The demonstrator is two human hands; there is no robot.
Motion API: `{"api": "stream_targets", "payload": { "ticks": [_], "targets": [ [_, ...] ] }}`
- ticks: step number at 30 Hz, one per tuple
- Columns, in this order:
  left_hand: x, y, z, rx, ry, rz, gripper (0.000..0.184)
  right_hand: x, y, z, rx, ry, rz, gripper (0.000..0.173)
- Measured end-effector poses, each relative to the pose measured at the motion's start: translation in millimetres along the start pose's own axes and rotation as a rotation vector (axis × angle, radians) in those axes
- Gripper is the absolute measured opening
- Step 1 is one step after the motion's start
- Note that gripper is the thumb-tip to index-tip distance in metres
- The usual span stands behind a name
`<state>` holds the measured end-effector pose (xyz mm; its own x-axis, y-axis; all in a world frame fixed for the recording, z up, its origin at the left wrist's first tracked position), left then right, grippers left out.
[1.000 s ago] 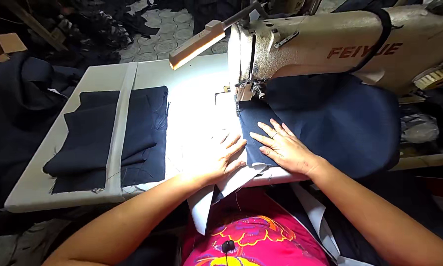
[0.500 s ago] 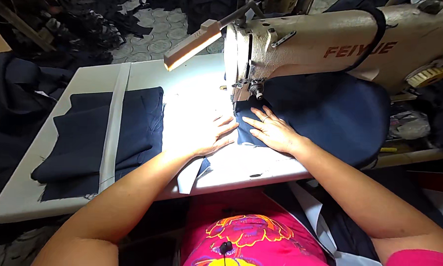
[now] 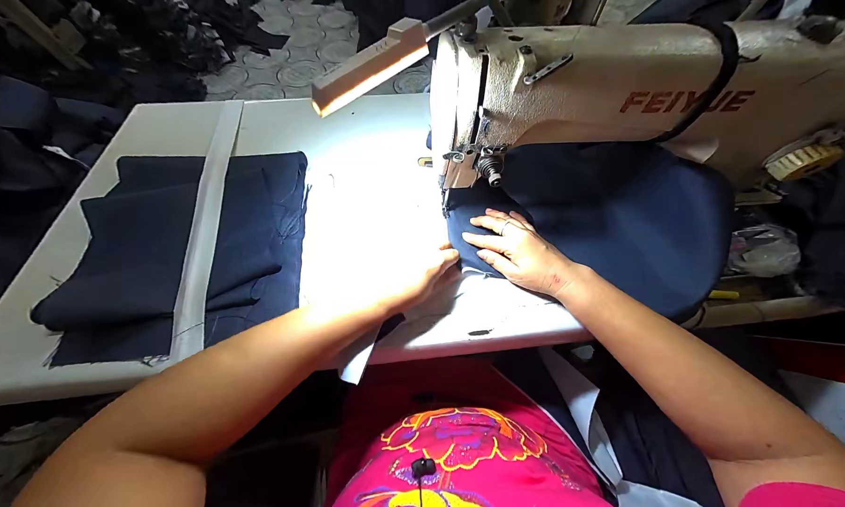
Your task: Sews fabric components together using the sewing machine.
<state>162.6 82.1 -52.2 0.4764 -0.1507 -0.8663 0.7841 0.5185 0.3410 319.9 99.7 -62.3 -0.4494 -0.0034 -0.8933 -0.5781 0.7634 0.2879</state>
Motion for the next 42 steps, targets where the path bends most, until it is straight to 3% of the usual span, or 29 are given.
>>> {"api": "stream_targets", "payload": {
  "ticks": [4, 12, 16, 18, 30, 34, 37, 40, 42],
  "targets": [
    [8.8, -29.3, -3.5, -0.161, 0.005, -0.076, 0.052, -0.6, 2.0, 4.1, -0.022, 0.012, -0.012, 0.040],
    [-1.7, -8.8, -43.8, -0.131, -0.039, -0.124, 0.049, -1.4, 31.9, 29.3, -0.048, 0.041, -0.027, 0.037],
    [-7.8, -7.7, -43.9, 0.005, -0.018, -0.111, 0.044, -9.7, 27.9, 4.6, -0.244, 0.000, 0.058, 0.026],
    [-7.2, -11.7, -42.5, 0.004, -0.004, -0.146, 0.046, -9.0, 20.4, -1.8, -0.256, 0.033, 0.055, 0.026],
    [-20.1, 15.6, -90.3, 0.099, -0.062, -0.045, 0.040, -7.5, 59.6, 32.2, -0.041, 0.145, 0.021, 0.026],
    [-34.1, 26.4, -99.2, 0.139, 0.015, -0.025, 0.037, -7.7, 73.6, 34.5, 0.169, 0.067, -0.043, 0.029],
    [-36.3, 31.0, -102.9, 0.051, 0.020, -0.095, 0.037, -12.0, 66.4, 15.1, 0.222, -0.082, -0.136, 0.033],
    [-43.4, 40.7, -99.0, -0.001, 0.024, -0.126, 0.031, -38.4, 26.1, -17.9, 0.149, -0.218, 0.171, 0.027],
    [-51.1, 51.2, -95.9, -0.049, 0.058, -0.128, 0.028, -62.1, -15.8, -26.8, 0.348, -0.327, 0.283, 0.036]
  ]
}}
Point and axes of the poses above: each hand's wrist, its own y-axis towards the middle knuckle, its own x-axis out of the palm, z = x × y, the point moved 7 cm from there along y, towards the middle knuckle, and after that the axes turned 3 degrees about -y, right-handed, at the moved point
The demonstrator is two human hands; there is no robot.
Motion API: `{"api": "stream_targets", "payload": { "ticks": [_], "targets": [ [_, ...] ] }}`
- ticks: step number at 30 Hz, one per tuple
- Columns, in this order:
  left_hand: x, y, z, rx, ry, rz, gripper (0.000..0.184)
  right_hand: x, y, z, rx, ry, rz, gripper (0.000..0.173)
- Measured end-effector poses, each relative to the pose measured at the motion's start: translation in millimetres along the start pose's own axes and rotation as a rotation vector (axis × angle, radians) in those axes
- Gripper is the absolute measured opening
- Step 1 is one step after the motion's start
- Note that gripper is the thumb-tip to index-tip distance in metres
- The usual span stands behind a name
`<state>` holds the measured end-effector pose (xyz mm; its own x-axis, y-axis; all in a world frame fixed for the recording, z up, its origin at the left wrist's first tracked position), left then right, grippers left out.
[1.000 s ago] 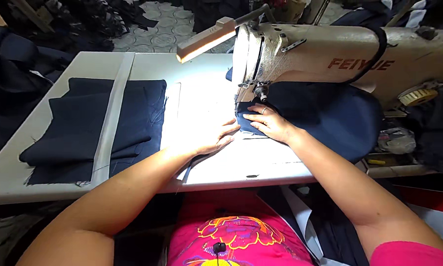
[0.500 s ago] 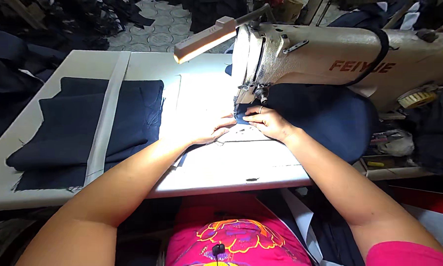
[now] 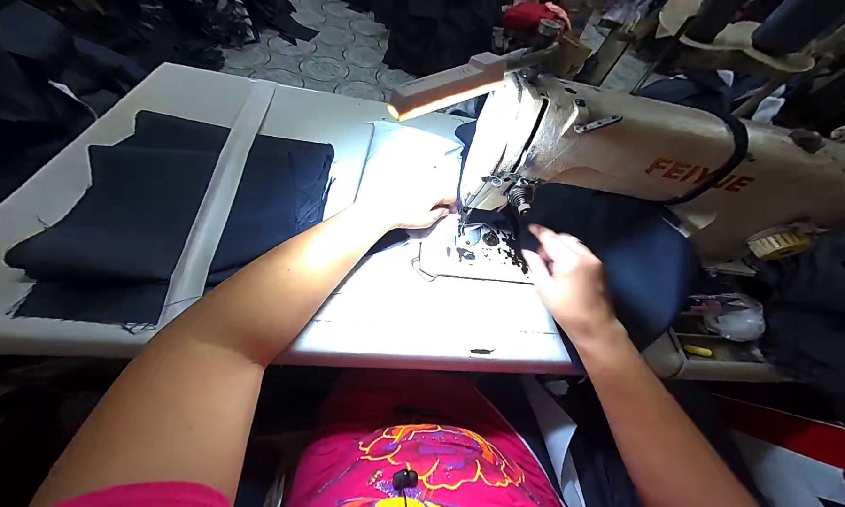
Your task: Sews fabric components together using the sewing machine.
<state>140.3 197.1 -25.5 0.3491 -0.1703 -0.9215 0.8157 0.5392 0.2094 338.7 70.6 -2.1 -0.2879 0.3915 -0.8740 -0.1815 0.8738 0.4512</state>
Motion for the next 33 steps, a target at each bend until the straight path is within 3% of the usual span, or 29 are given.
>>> {"api": "stream_targets", "payload": {
  "ticks": [3, 5, 7, 9, 13, 17, 22, 25, 30, 33],
  "targets": [
    [0.8, 15.7, -9.9, -0.020, 0.006, 0.022, 0.028, -18.4, -46.8, 41.8, 0.442, -0.199, -0.225, 0.068],
    [10.2, 21.6, -16.7, -0.085, -0.008, -0.044, 0.034, -12.5, -65.1, 54.2, 0.590, -0.231, -0.391, 0.058],
    [18.6, 20.8, -17.4, -0.169, -0.034, -0.104, 0.038, -5.2, -65.5, 48.2, 0.569, -0.264, -0.409, 0.037],
    [21.6, 18.7, -17.8, -0.223, -0.078, -0.088, 0.040, 1.6, -51.6, 37.0, 0.520, -0.282, -0.417, 0.026],
    [23.0, 16.0, -37.6, -0.335, -0.065, -0.039, 0.045, 26.3, -0.4, 23.1, 0.480, -0.294, -0.492, 0.029],
    [15.6, 3.0, -72.8, -0.535, -0.023, 0.030, 0.049, 58.0, 73.2, 33.6, 0.340, -0.336, -0.446, 0.037],
    [-10.9, -19.8, -98.1, -0.856, -0.026, 0.162, 0.046, 63.2, 109.6, 25.5, 0.336, -0.395, -0.722, 0.045],
    [-25.1, -23.1, -99.7, -0.829, 0.047, 0.340, 0.034, 54.4, 96.4, 18.3, 0.394, -0.040, -0.517, 0.041],
    [-53.0, -30.5, -84.9, -0.708, 0.142, 0.628, 0.033, 61.1, 87.9, 2.2, 0.424, 0.471, -0.168, 0.031],
    [-49.4, -37.2, -86.6, -0.716, 0.153, 0.585, 0.033, 61.9, 87.5, -7.2, 0.350, 0.409, -0.280, 0.035]
  ]
}}
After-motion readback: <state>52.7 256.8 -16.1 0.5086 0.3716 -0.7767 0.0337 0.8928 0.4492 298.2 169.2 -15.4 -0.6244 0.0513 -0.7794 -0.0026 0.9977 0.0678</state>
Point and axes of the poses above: each hand's wrist, its own y-axis towards the middle knuckle, its own x-axis out of the palm, z = x × y, the point moved 7 cm from there along y, towards the middle knuckle, and after that the axes turned 3 degrees about -y, right-handed, at the moved point
